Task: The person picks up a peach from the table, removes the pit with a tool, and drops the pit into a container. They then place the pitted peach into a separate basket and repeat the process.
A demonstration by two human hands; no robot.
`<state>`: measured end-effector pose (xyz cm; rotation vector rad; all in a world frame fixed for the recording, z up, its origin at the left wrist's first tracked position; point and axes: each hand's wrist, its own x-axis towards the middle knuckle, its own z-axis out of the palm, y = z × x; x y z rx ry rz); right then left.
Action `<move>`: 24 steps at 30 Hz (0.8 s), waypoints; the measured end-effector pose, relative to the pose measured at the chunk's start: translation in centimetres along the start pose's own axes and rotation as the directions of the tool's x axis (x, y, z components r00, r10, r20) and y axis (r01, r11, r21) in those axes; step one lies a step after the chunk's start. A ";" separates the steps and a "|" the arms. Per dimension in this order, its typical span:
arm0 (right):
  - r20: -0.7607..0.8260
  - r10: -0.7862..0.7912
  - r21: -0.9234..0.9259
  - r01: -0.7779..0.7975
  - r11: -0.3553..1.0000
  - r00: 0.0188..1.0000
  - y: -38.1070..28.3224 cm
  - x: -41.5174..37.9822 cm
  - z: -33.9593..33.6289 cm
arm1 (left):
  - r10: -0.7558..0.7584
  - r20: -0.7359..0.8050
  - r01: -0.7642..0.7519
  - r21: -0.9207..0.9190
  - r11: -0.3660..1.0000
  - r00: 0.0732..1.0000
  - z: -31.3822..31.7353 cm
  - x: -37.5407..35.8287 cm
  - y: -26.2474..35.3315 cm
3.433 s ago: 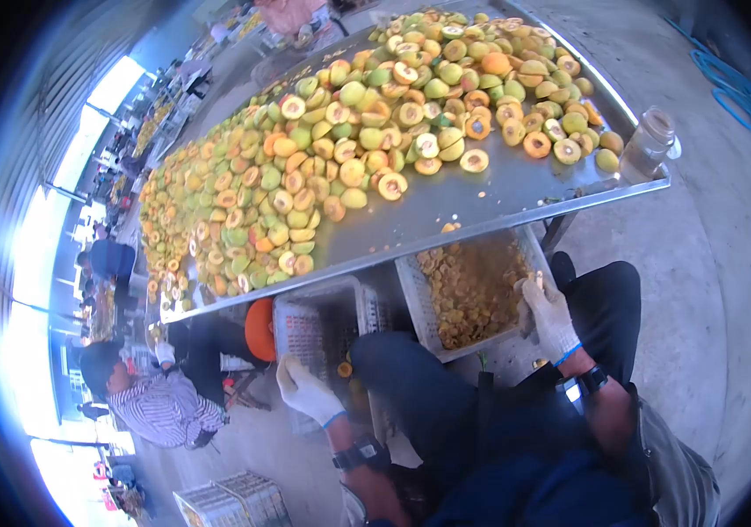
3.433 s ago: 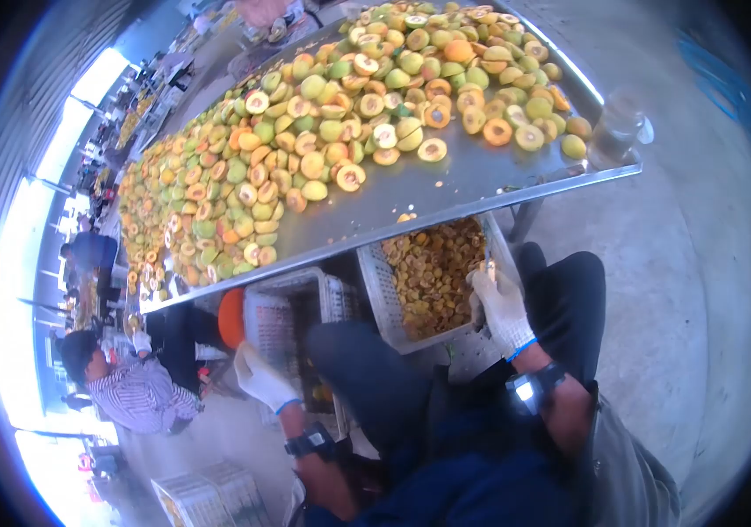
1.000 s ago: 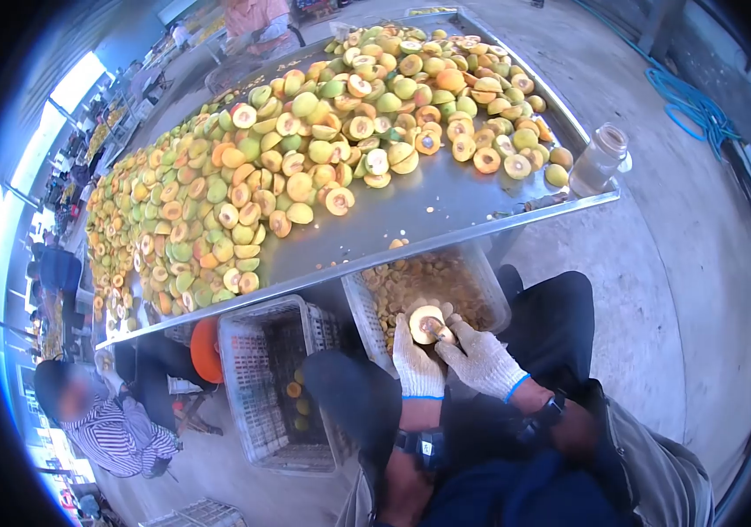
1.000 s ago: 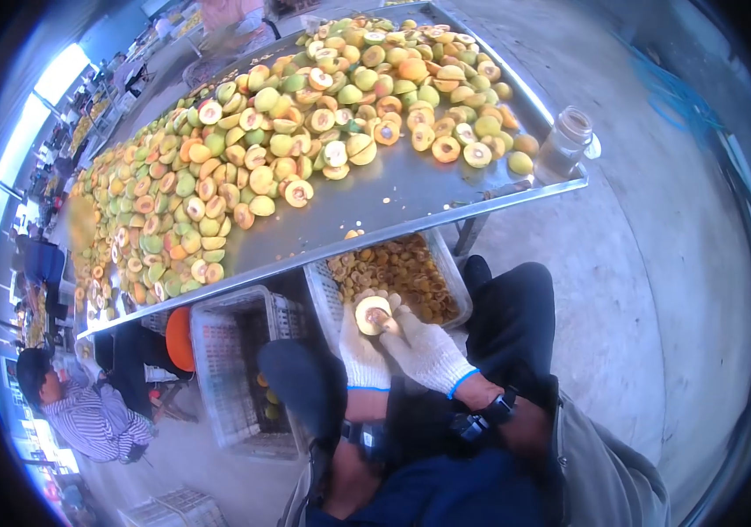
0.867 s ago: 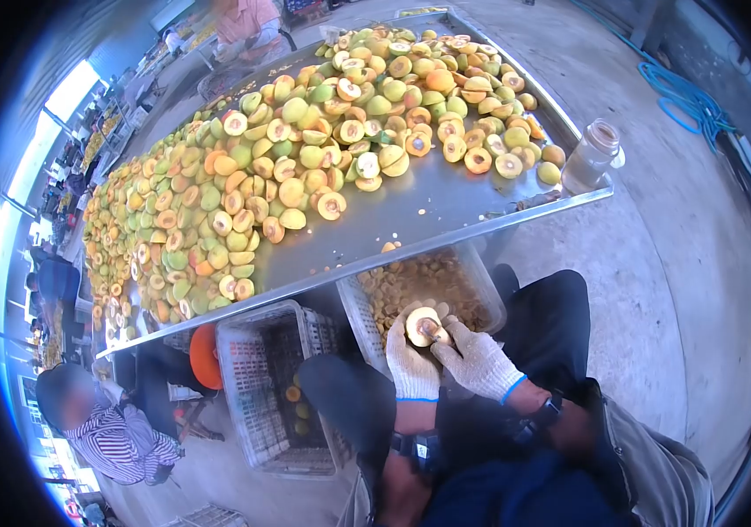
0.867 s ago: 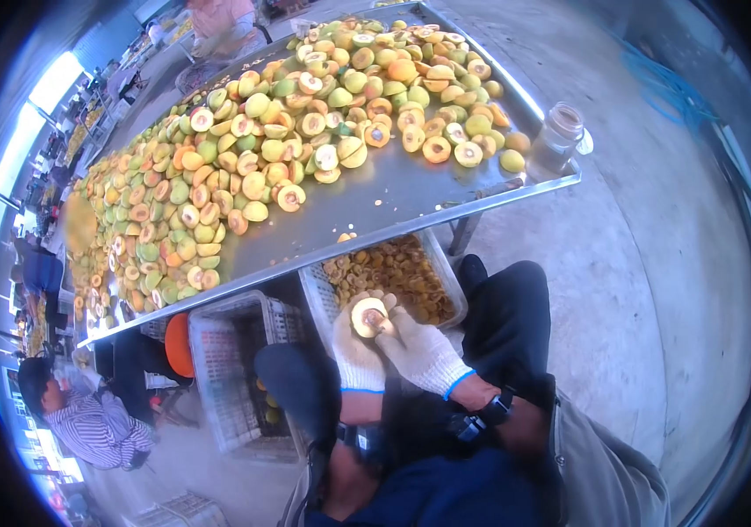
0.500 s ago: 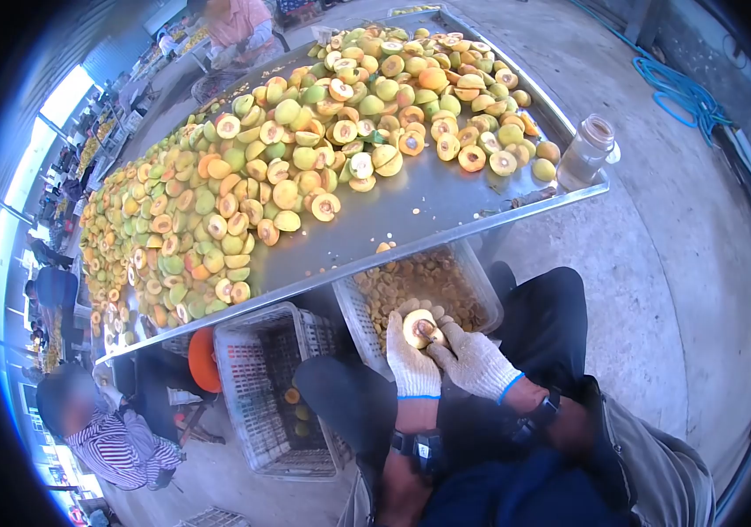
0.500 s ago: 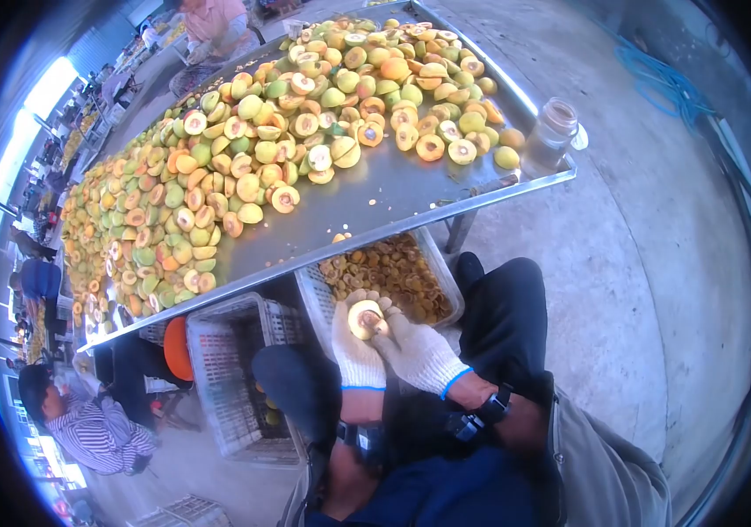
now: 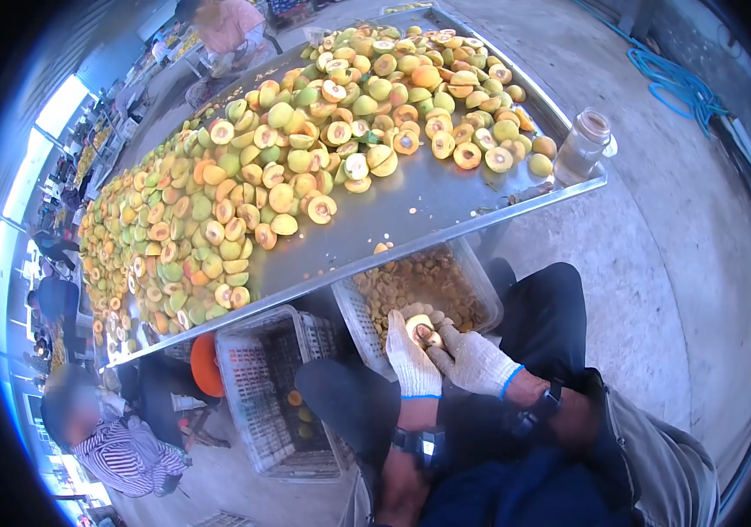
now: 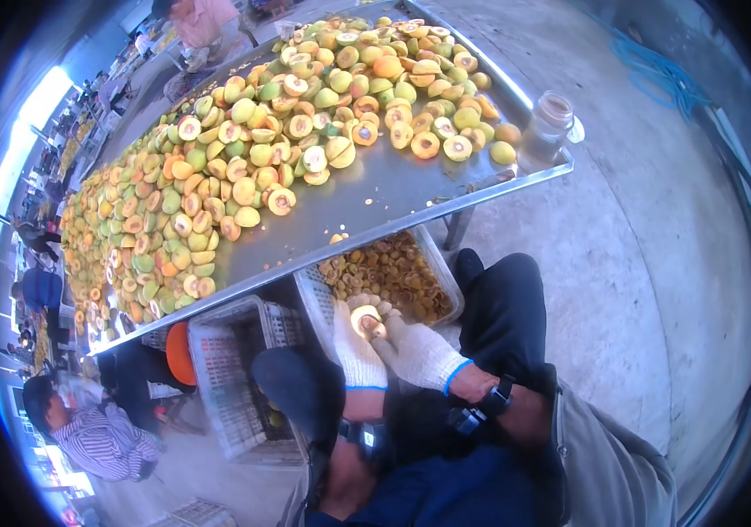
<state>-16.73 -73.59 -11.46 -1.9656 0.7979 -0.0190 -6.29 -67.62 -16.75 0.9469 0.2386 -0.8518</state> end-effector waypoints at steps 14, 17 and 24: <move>-0.116 -0.038 0.107 0.051 0.993 0.993 1.5 -0.5 1.0 | 0.099 -0.002 -0.099 0.014 0.995 0.995 1.0 -0.4 -0.4; -0.108 0.000 0.089 0.009 0.996 0.994 1.4 -0.5 1.0 | 0.086 -0.053 -0.082 0.063 0.995 0.995 2.1 -1.1 0.3; -0.029 -0.086 0.148 0.089 0.985 0.996 2.3 -0.6 0.5 | 0.113 -0.017 -0.107 0.197 0.975 0.993 2.6 -1.5 1.0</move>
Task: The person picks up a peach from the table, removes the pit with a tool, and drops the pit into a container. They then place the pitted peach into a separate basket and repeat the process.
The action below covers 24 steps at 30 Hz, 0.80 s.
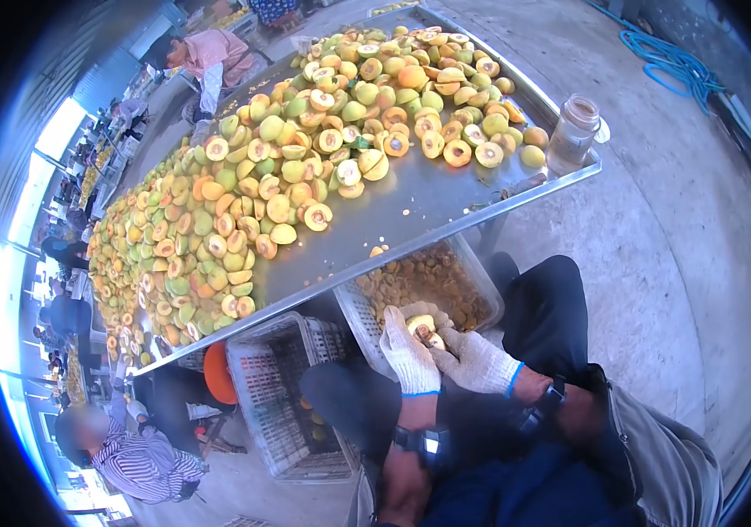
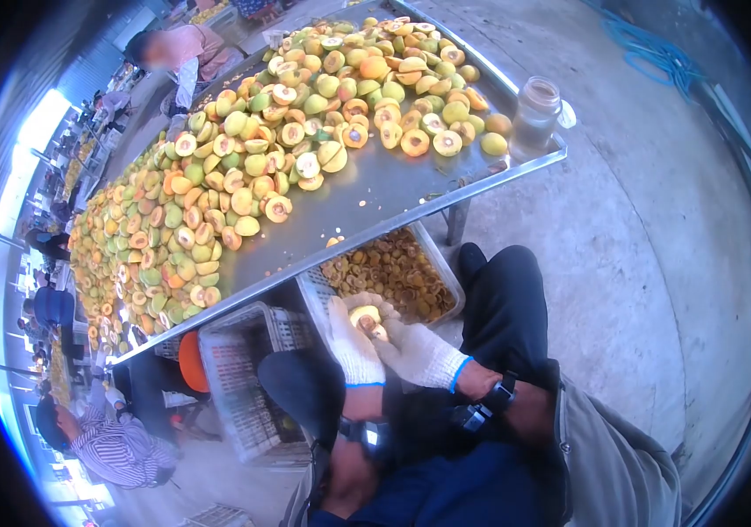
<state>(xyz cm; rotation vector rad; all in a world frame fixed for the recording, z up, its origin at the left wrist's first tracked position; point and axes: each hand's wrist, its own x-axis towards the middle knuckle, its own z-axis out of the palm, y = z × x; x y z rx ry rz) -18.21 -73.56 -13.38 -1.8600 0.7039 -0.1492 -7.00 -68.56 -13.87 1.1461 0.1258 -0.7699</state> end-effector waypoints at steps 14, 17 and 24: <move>0.146 0.104 0.190 -0.131 0.973 0.984 0.7 -0.4 0.2 | 0.087 0.159 -0.124 0.239 0.963 0.983 -0.4 0.2 0.9; 0.363 0.240 0.342 -0.369 0.864 0.900 -0.4 -0.6 -1.4 | 0.059 0.279 -0.120 0.205 0.971 0.958 -0.8 0.5 0.9; 0.601 0.109 0.547 -0.507 0.666 0.792 0.8 -0.3 -2.8 | -0.067 0.442 0.083 -0.017 0.996 0.895 -1.6 1.6 -0.1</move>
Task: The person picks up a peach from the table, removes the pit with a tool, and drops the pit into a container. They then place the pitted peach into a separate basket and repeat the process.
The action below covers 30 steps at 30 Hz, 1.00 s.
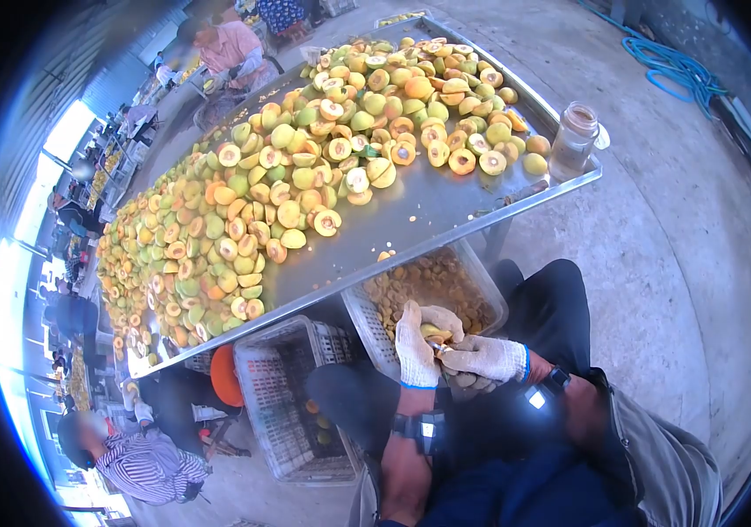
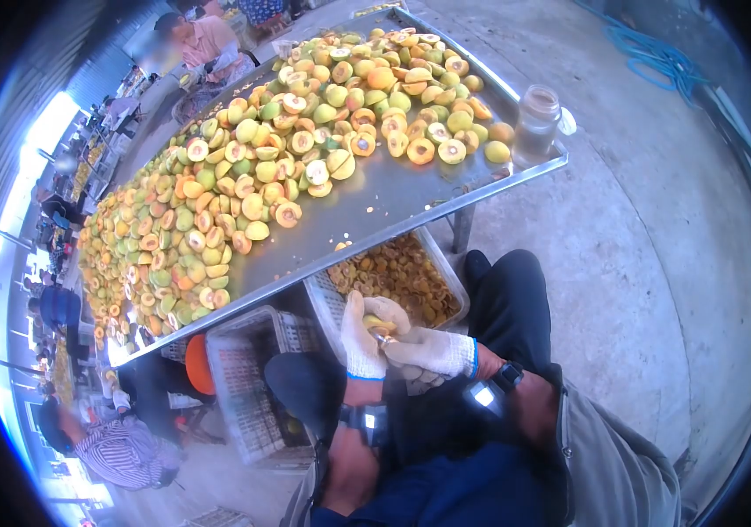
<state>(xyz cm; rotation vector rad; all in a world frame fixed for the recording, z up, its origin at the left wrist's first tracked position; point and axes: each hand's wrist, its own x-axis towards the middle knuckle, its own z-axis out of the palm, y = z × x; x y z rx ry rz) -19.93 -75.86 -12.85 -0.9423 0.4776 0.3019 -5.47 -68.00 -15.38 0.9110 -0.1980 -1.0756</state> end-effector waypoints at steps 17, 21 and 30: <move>-0.257 -0.135 0.196 0.189 0.962 0.957 1.3 1.8 -1.6 | 0.521 -0.034 -0.432 0.514 0.741 0.853 -2.3 -0.4 4.4; -0.369 -0.234 0.156 0.308 0.938 0.899 1.8 2.3 -2.3 | 0.808 -0.181 -0.254 0.891 0.376 0.561 -5.3 -2.6 12.5; -0.422 -0.195 0.095 0.256 0.962 0.886 1.8 4.2 -1.7 | 0.871 -0.147 0.140 0.986 0.091 0.468 -12.3 -1.5 20.4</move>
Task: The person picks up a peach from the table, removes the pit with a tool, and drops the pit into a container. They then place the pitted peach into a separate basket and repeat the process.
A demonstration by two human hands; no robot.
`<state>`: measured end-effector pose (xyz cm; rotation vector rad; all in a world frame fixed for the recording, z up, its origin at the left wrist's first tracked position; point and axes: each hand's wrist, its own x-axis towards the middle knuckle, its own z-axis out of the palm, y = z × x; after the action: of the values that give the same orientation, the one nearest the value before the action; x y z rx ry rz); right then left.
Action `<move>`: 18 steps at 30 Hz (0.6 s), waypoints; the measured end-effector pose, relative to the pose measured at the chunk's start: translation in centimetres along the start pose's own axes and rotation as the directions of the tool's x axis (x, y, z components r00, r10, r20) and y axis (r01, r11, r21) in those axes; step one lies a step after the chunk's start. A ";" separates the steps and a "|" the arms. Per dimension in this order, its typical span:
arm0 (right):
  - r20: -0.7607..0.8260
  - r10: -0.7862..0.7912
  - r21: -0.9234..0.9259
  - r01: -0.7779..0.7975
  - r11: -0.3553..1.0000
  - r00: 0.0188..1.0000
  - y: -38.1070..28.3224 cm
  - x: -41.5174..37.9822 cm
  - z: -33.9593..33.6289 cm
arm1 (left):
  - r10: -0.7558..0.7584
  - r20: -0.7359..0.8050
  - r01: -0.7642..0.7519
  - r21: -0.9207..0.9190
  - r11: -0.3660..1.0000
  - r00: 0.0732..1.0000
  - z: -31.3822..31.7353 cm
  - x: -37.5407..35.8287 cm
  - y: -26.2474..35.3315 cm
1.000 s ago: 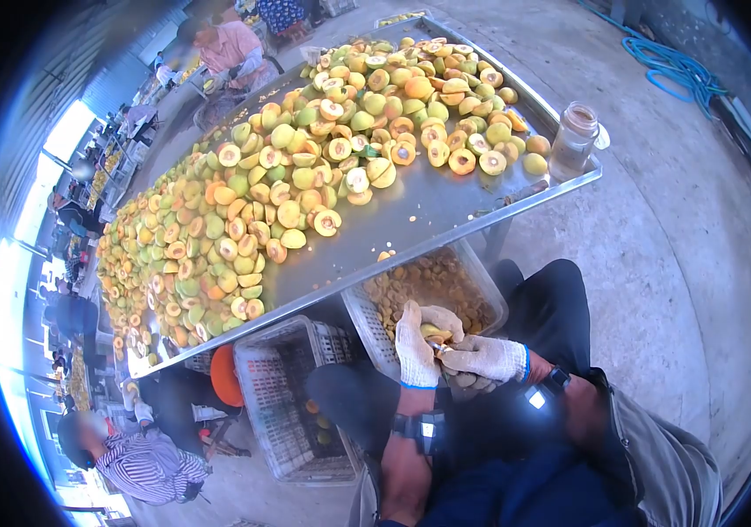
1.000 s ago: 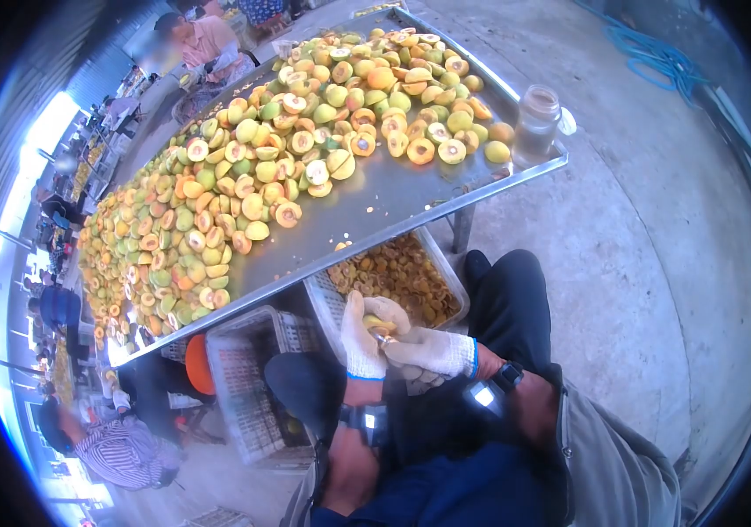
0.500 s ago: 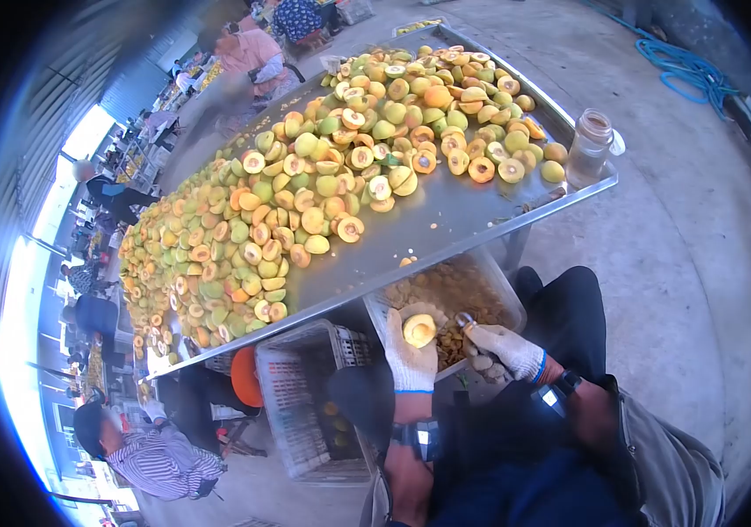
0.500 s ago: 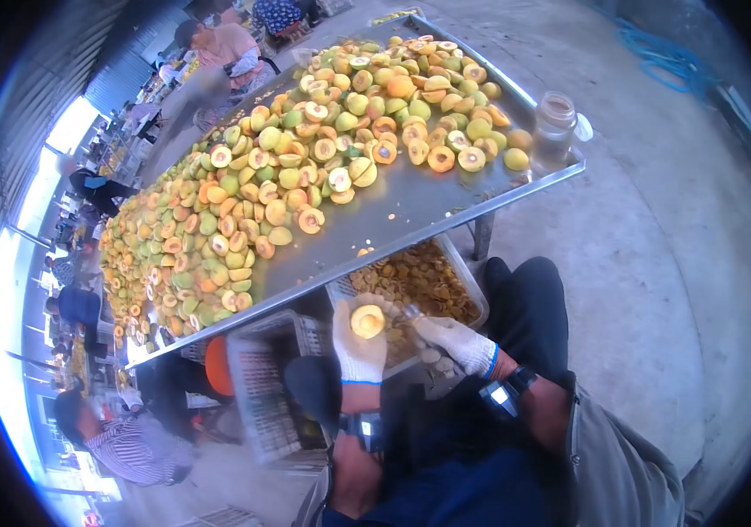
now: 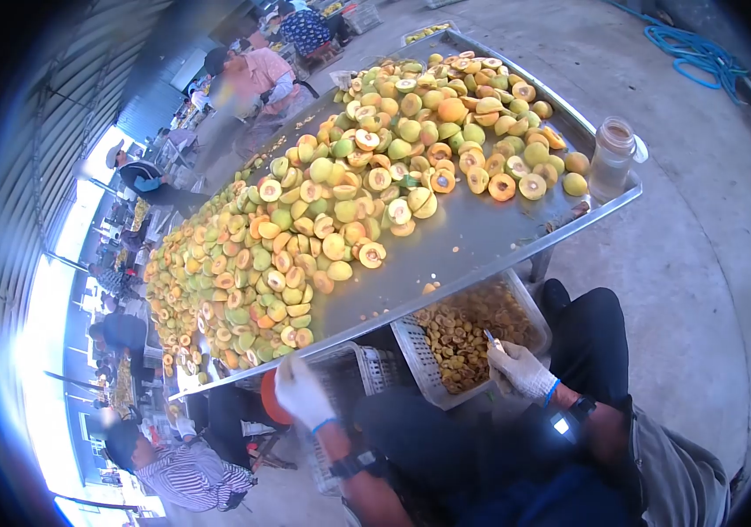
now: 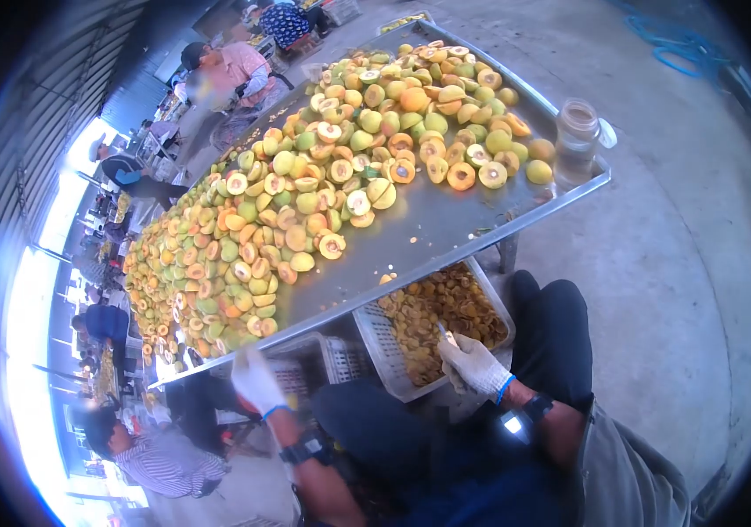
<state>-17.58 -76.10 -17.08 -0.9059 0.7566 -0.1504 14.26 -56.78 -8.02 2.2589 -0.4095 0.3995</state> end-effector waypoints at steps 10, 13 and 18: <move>-0.028 -0.170 -0.188 0.162 0.969 0.985 1.8 1.2 -0.6 | 0.218 0.382 -0.242 0.015 0.970 0.898 24.8 6.1 4.6; -0.061 -0.108 -0.335 0.082 0.939 0.992 0.3 0.5 -0.2 | 0.210 0.352 -0.292 0.196 0.936 0.912 27.3 5.0 5.0; 0.009 -0.106 -0.467 0.098 0.879 0.994 -0.5 0.5 0.3 | 0.251 0.362 -0.330 0.177 0.927 0.898 27.7 4.7 4.7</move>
<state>-16.96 -76.44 -16.83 -1.4093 0.7748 -0.0674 20.78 -81.42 -20.76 2.5095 -0.9320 0.2212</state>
